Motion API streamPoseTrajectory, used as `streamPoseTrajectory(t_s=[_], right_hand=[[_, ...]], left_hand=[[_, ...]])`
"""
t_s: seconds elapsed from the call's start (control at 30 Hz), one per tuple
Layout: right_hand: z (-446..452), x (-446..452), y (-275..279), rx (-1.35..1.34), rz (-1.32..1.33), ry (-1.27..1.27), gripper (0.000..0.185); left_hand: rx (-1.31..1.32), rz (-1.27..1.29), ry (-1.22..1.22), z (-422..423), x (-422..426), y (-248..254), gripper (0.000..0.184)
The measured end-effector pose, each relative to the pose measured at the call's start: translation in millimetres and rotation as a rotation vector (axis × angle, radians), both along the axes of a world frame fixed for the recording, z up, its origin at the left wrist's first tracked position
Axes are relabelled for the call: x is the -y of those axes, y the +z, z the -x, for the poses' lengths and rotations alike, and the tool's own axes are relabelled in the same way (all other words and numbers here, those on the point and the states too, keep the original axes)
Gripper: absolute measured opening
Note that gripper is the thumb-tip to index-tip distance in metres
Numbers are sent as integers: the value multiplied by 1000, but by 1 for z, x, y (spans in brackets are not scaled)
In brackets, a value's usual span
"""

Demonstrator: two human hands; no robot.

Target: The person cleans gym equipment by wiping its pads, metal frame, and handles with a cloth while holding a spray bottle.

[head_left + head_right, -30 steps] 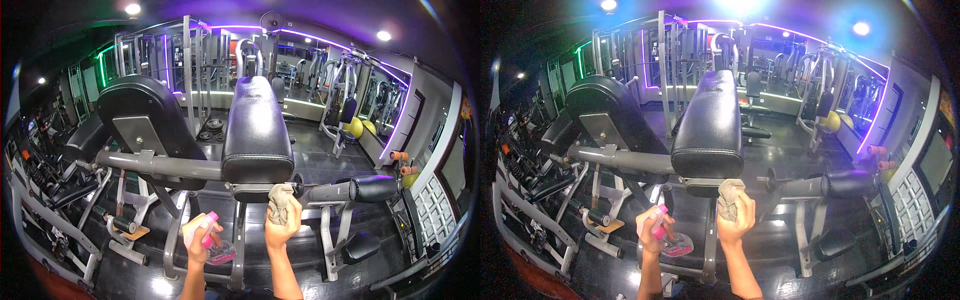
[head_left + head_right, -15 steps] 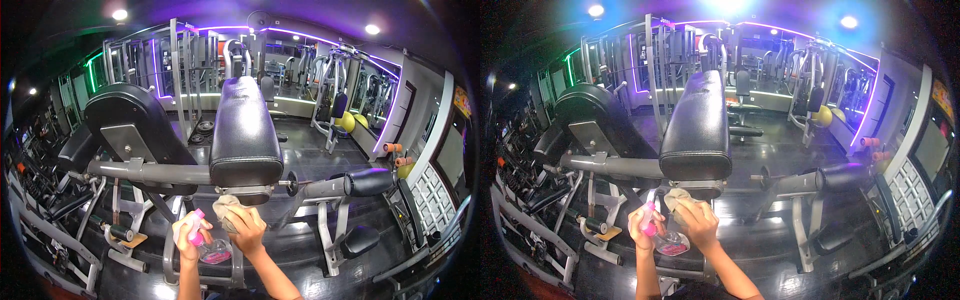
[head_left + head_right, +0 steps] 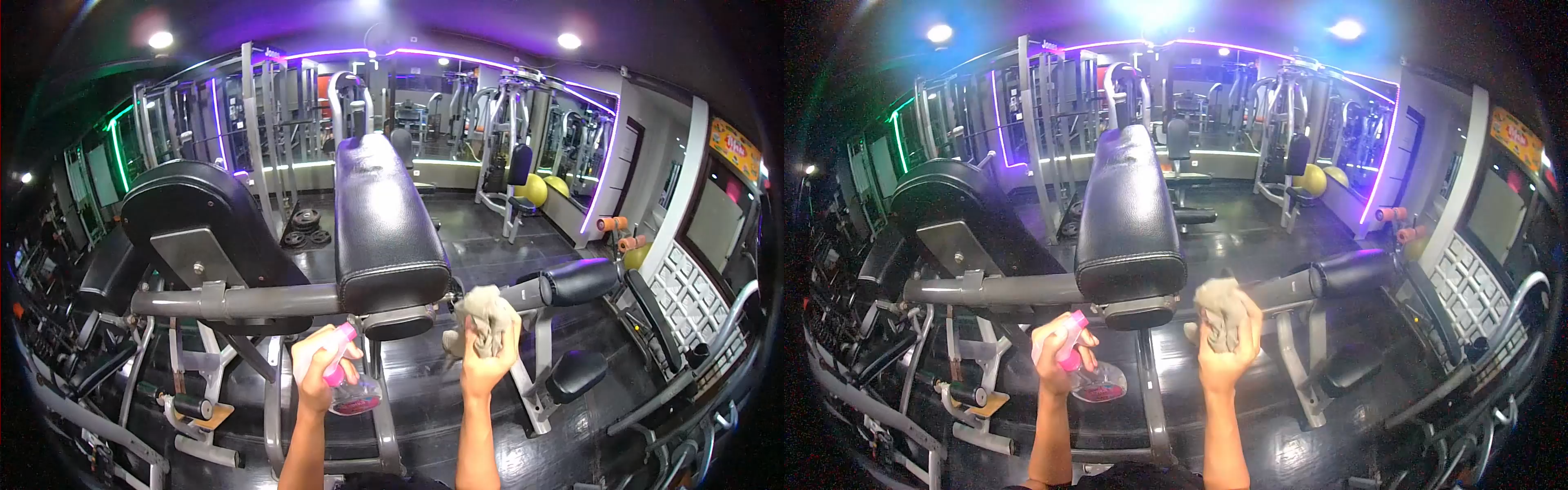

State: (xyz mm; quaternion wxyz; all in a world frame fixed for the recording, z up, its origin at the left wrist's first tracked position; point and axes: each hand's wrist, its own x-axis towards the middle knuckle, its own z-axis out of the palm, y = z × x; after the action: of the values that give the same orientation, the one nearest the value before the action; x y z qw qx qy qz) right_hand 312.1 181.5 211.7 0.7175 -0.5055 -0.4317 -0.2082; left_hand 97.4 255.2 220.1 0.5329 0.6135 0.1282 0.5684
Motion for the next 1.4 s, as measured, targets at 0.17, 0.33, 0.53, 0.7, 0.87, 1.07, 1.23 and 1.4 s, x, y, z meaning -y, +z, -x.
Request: streamPoseTrajectory(t_s=[0.17,0.33,0.53,0.7,0.87,1.07,1.23,1.4], right_hand=[[18,-22,44,161,87,-43,42],[62,-44,44,335,58,-121,47],[77,-38,37,506,146,-2,50],[23,-19,39,398,135,-219,41],[13,-24,53,147,143,-222,40],[81,-42,49,457,141,-119,39],[113,-56,29,693,250,68,39],[78,-38,38,680,253,-5,43]], left_hand=[[81,17,-50,6,-20,1,48],[155,121,-131,17,-49,1,52],[105,78,-145,24,-69,9,54],[72,68,-148,25,-82,15,51],[-22,24,-172,27,-86,4,49],[-75,24,-39,21,-75,4,48],[-62,-278,299,19,-75,4,48],[-20,22,34,22,-74,0,47]])
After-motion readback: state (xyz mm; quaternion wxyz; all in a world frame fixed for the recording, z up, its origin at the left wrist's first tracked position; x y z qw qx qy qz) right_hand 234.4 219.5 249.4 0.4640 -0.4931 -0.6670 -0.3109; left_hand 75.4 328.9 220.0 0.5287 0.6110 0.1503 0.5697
